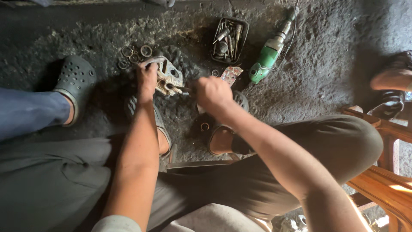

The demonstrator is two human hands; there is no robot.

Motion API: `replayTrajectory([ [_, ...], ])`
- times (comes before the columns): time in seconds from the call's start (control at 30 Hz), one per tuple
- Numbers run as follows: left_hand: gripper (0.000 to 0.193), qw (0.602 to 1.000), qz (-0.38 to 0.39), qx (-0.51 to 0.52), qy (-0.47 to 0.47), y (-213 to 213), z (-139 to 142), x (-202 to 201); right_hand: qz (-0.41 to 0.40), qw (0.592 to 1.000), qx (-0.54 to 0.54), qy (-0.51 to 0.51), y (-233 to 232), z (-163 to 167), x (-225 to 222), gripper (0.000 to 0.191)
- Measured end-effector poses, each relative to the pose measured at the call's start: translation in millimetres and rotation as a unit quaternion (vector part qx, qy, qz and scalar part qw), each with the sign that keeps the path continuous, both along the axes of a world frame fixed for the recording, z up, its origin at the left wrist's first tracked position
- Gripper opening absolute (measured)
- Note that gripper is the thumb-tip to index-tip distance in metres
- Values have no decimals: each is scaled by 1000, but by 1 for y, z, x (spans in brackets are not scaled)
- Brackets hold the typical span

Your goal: The person sits on the floor and uses a screwdriver to work on a metal mechanical part. They then pick up a green power drill and use it on the same part, holding it with their left hand while operating the tool with their right hand.

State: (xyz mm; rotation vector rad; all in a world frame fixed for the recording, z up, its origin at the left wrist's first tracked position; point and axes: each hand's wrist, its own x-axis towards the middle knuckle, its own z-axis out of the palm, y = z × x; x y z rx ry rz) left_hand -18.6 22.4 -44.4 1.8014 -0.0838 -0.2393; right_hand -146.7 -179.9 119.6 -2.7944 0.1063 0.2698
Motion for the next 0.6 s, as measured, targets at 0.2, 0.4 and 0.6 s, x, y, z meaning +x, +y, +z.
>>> replayTrajectory([
  [0.2, 34, 996, 70, 18, 60, -4, 7, 4, 99, 981, -102, 129, 51, 17, -8, 22],
  [0.4, 35, 985, 125, 121, 4, -16, 11, -2, 93, 974, -206, 8, 90, 5, -15, 14],
  [0.6, 41, 991, 128, 27, 40, -10, 2, 2, 1, 998, -56, 1, 64, 20, -13, 11],
])
